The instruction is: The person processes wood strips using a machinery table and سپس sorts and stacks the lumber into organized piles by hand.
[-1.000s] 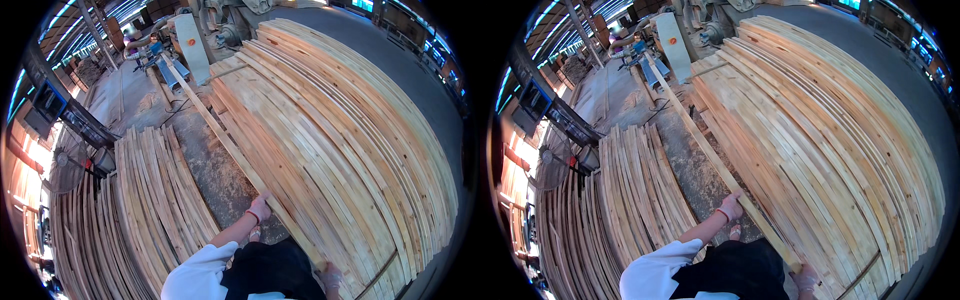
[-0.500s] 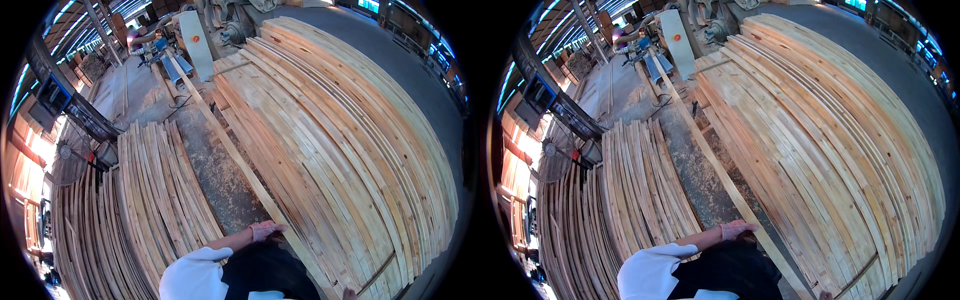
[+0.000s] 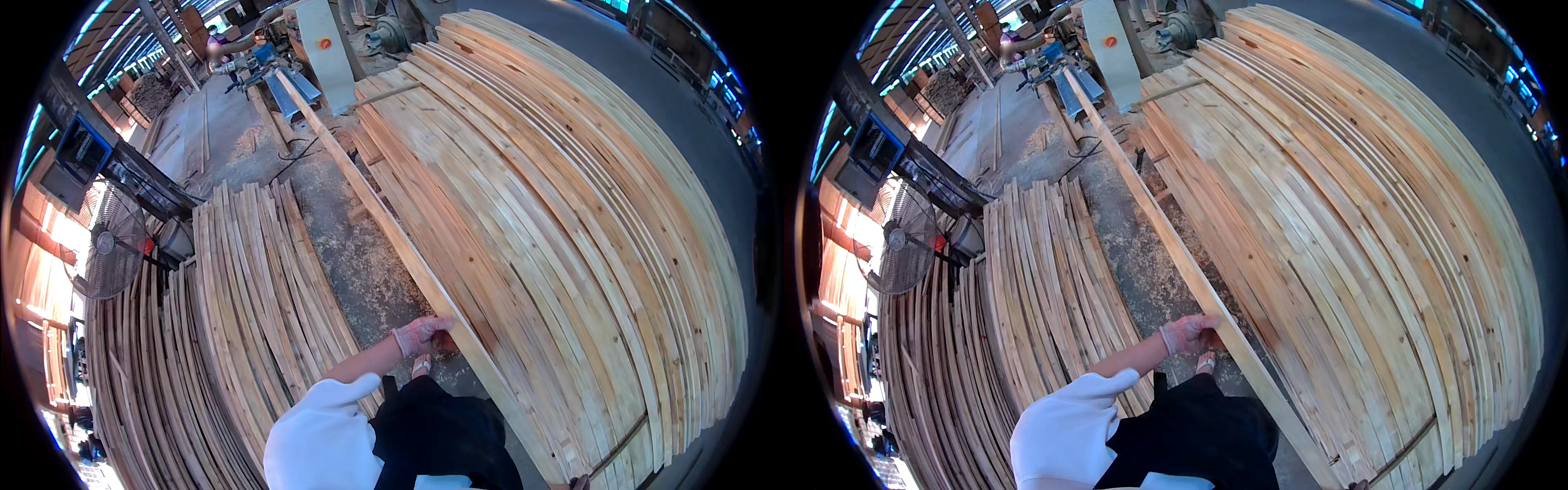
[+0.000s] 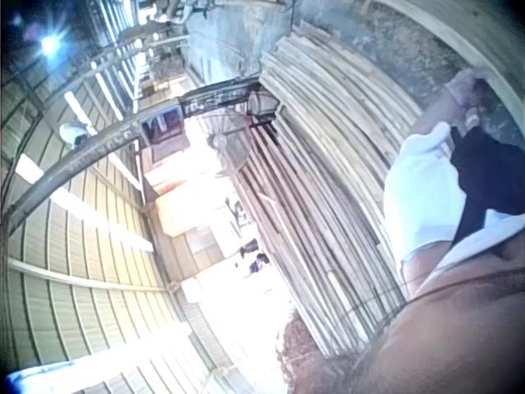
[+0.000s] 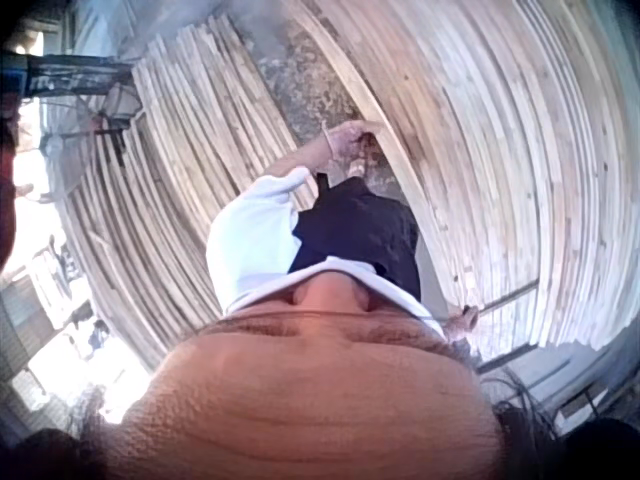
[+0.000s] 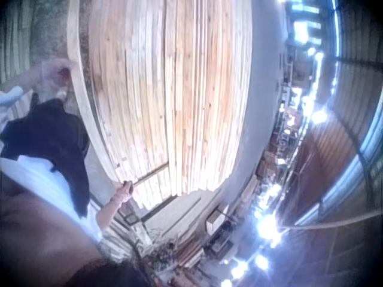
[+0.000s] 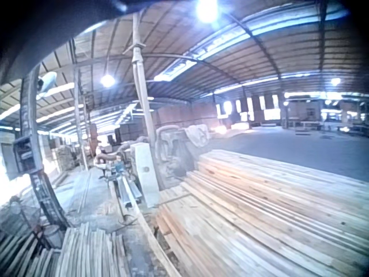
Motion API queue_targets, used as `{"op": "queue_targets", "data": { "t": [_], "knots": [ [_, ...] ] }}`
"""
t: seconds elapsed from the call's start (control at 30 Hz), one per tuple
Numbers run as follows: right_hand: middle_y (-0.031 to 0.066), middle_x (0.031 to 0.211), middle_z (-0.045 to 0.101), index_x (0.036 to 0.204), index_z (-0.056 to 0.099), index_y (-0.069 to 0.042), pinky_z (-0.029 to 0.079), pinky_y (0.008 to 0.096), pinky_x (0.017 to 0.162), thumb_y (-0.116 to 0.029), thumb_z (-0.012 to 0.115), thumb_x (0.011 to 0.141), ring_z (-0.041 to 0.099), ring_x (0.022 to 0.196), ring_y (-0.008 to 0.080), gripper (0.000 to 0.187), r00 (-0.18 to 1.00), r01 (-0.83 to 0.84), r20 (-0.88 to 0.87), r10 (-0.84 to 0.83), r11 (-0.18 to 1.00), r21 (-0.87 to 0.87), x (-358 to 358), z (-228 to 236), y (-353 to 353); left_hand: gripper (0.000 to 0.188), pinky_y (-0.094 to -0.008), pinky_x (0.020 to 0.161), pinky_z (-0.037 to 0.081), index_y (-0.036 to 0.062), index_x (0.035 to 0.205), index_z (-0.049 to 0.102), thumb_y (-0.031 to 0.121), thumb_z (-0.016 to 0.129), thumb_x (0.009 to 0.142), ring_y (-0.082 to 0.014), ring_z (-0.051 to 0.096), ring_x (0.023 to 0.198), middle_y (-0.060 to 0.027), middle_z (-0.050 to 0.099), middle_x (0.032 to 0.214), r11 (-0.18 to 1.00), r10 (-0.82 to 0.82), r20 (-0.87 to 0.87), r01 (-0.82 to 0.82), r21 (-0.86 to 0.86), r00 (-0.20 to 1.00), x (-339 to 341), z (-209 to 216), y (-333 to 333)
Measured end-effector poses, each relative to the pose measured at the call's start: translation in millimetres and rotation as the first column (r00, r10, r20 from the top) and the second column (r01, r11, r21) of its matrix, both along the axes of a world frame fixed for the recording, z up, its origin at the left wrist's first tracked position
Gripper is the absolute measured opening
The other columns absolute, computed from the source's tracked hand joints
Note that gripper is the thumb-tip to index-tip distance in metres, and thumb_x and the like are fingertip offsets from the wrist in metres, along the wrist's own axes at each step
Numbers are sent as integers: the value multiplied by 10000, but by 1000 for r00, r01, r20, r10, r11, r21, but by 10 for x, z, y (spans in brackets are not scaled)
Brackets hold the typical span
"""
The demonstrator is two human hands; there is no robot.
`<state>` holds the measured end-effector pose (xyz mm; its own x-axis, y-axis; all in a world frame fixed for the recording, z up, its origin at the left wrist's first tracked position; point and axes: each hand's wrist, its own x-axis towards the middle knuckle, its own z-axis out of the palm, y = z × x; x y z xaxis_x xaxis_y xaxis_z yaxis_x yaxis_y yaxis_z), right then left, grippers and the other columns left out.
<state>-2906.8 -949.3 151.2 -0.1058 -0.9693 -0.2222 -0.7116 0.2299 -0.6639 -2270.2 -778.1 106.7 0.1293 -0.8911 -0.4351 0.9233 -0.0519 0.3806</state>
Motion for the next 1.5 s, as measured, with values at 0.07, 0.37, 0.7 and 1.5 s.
{"op": "queue_targets", "data": {
  "t": [0.07,0.37,0.7,1.5],
  "knots": [
    [140,1050,633,1191,592,-54,452,364,850,-365,604,867,578,962,227,449,870,442,195,-452,892,97,801,702,79,514,-453,974,451,9,1231,508,213,696,798,-287,566,1116,-139,572,1217,997,10,-22,-11,-76,1000,-117,23,46],
    [127,918,634,1068,621,-7,491,364,757,-349,573,878,601,900,250,394,946,-100,325,-5,946,307,547,480,-22,326,-409,838,546,13,1094,581,231,626,857,-275,648,961,-139,656,1039,963,87,184,-130,237,979,216,334,-32],
    [54,839,615,939,636,-57,512,327,665,-312,620,846,586,769,176,272,740,16,632,-229,946,324,2216,338,1,321,-408,840,549,25,1094,559,206,646,843,-245,650,962,-127,661,1028,897,339,286,-400,189,896,1081,618,5],
    [9,926,658,1082,639,-94,462,246,745,-338,622,866,578,800,100,326,856,-409,509,84,714,569,3130,-139,329,186,-220,506,443,50,943,580,224,607,881,-107,494,544,4,540,679,951,220,162,-248,184,962,572,331,-323]
  ]
}}
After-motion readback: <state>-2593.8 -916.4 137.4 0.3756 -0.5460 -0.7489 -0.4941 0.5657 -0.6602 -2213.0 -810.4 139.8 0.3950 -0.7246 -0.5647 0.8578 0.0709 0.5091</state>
